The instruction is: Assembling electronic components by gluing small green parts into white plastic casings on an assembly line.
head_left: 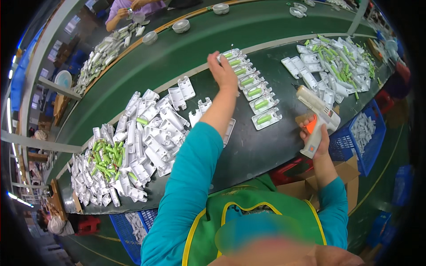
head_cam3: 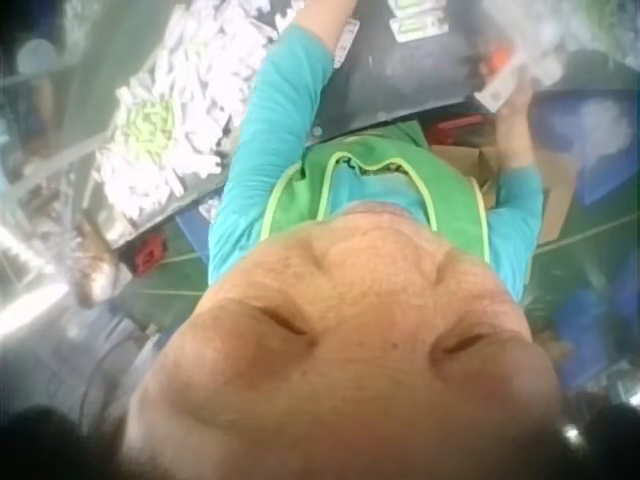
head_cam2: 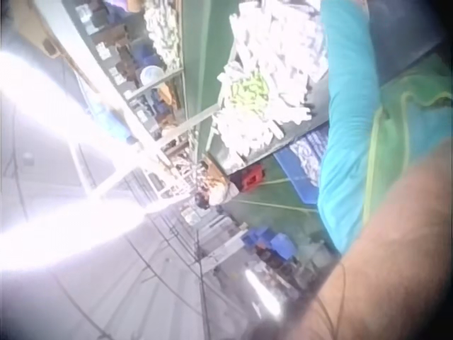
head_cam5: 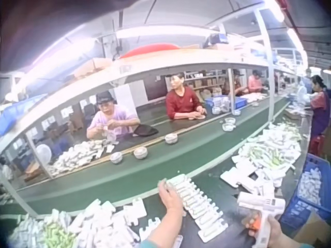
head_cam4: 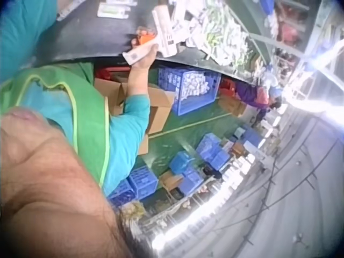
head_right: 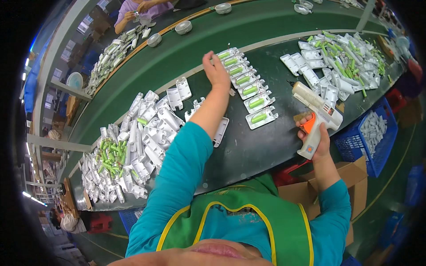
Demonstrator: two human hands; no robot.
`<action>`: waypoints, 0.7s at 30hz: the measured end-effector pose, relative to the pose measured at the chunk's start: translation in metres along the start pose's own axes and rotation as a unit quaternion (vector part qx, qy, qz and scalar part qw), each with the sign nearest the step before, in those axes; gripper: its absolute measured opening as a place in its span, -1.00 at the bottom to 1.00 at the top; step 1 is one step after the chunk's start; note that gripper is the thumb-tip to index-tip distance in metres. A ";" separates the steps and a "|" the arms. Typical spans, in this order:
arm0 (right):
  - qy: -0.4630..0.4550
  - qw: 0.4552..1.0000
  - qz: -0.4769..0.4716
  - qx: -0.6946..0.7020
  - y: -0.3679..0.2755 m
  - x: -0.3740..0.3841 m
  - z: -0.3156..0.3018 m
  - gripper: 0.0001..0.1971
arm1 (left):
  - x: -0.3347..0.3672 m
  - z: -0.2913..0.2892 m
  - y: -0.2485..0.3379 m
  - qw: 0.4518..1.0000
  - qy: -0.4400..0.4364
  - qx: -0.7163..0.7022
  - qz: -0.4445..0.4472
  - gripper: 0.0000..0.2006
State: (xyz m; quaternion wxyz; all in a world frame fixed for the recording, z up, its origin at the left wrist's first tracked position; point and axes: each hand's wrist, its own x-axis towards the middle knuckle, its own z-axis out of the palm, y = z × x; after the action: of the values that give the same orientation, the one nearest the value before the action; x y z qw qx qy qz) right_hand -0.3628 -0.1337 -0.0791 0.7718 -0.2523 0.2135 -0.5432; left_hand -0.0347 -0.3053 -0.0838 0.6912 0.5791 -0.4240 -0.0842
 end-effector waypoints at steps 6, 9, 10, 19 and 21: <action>-0.003 1.000 -0.012 0.003 0.001 0.001 -0.002 -0.53 | 0.051 0.006 -0.032 0.990 -0.007 0.112 -0.086 -0.59; 0.006 1.000 -0.025 0.002 0.001 -0.002 -0.002 -0.53 | 0.052 0.024 -0.036 0.983 -0.072 0.145 -0.082 -0.60; 0.009 1.000 -0.022 -0.012 0.001 -0.001 -0.001 -0.53 | 0.052 0.030 -0.037 0.983 -0.082 0.142 -0.080 -0.60; 0.016 0.999 -0.021 -0.033 0.001 0.005 0.004 -0.53 | 0.051 0.071 -0.033 0.979 -0.178 0.070 -0.066 -0.58; 0.020 0.999 -0.022 -0.037 0.002 0.000 0.003 -0.54 | 0.051 0.066 -0.026 0.982 -0.171 0.048 -0.058 -0.58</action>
State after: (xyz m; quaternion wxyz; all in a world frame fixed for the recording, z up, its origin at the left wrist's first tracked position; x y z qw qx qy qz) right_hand -0.3596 -0.1325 -0.0777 0.7454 -0.2745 0.2426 -0.5570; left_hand -0.0385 -0.3925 -0.0840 0.5735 0.6124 -0.5053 -0.2021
